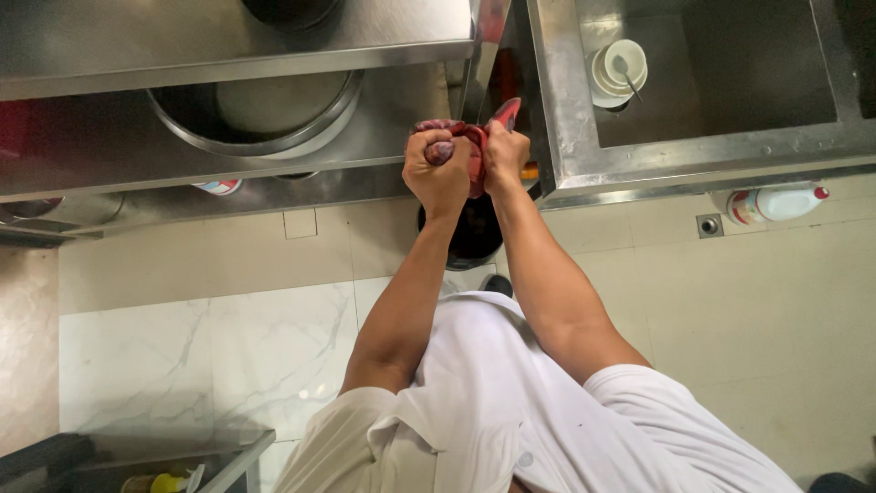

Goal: The person peels the outer layers of a banana blossom by hand over a trash bin, removing multiple layers until the inner core is exposed. The person then walks to a cutting board and places the peeled blossom on it.

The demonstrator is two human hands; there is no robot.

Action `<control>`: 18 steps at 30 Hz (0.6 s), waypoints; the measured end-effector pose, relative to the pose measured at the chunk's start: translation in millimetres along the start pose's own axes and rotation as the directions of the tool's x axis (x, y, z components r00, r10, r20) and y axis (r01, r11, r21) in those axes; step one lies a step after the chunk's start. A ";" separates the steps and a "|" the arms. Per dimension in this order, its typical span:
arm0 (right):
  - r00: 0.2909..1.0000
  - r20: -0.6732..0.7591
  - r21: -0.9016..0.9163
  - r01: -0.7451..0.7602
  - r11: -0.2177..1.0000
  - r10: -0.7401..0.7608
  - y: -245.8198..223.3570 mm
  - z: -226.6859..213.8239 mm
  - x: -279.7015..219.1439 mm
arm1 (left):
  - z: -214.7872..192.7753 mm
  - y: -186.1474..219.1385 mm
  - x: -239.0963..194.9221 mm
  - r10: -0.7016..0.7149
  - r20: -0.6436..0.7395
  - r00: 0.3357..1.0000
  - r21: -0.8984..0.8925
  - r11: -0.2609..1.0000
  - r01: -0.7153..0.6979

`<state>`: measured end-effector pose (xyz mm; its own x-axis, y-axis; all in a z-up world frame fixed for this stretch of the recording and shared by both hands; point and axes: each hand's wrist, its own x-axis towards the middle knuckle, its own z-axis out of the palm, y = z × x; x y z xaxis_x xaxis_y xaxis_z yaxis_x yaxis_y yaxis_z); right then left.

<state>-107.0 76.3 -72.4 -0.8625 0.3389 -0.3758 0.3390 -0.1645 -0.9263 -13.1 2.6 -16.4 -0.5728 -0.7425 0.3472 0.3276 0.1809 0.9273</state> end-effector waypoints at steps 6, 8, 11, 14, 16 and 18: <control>0.979 0.202 0.141 -0.049 0.989 0.019 -5.2 -4.7 -7.2 | -5.1 4.7 3.4 -0.041 -0.016 0.999 -0.052 0.998 0.040; 0.925 0.372 0.137 0.033 0.990 -0.082 -9.9 -9.1 -22.4 | -4.4 7.8 11.9 -0.069 -0.018 0.997 -0.095 0.993 0.067; 0.893 0.442 0.171 0.010 0.985 -0.086 -11.4 -9.2 -39.0 | -7.1 9.2 8.3 -0.024 0.008 1.000 -0.087 0.996 0.024; 0.934 0.309 0.109 0.153 0.982 -0.180 -12.4 -4.4 -43.4 | -5.1 11.0 8.1 0.095 0.024 0.995 0.020 0.995 -0.095; 0.933 0.225 0.033 0.282 0.959 -0.282 -12.7 -2.6 -37.8 | -2.1 11.2 9.6 0.073 0.024 0.997 0.011 0.997 -0.073; 0.913 0.186 -0.013 0.371 0.928 -0.363 -6.4 -1.1 -31.7 | -2.9 8.8 9.1 0.112 0.038 0.993 0.014 0.994 -0.113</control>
<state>-81.4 67.7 -54.5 -0.9803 0.1973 -0.0020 -0.0010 -0.0151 -0.9999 -13.2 -4.4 -5.4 -0.5605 -0.6926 0.4540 0.3796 0.2723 0.8841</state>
